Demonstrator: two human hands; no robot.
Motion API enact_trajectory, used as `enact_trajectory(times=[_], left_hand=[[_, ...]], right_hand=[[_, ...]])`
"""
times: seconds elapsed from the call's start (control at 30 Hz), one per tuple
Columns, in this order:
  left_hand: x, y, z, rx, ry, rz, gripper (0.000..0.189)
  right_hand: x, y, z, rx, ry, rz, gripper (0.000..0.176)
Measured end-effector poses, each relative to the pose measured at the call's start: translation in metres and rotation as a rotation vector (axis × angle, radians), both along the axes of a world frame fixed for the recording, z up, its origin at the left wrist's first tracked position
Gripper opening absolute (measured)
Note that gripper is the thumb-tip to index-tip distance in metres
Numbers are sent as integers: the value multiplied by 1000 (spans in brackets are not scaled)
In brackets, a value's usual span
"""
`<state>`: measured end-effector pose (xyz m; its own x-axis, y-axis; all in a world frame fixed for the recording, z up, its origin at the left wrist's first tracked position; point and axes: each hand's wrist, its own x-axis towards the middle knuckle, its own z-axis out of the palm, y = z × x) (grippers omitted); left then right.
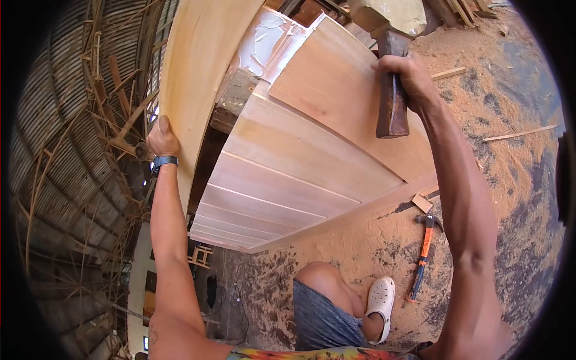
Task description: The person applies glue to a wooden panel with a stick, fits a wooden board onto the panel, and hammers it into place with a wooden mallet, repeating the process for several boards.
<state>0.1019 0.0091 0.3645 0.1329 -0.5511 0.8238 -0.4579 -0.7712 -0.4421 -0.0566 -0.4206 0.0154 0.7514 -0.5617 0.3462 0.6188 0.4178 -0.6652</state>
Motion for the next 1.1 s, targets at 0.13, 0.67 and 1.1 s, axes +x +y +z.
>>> enact_trajectory(times=[0.13,0.67,1.1], left_hand=[[9,-4,-1,28,-26,22,69],[11,-2,-9,60,-4,45,74],[15,-6,-9,35,33,-3,73]], right_hand=[[2,5,-1,23,5,-109,22],[28,7,-12,-16,-120,-353,27],[-11,-18,9,-122,241,-280,27]])
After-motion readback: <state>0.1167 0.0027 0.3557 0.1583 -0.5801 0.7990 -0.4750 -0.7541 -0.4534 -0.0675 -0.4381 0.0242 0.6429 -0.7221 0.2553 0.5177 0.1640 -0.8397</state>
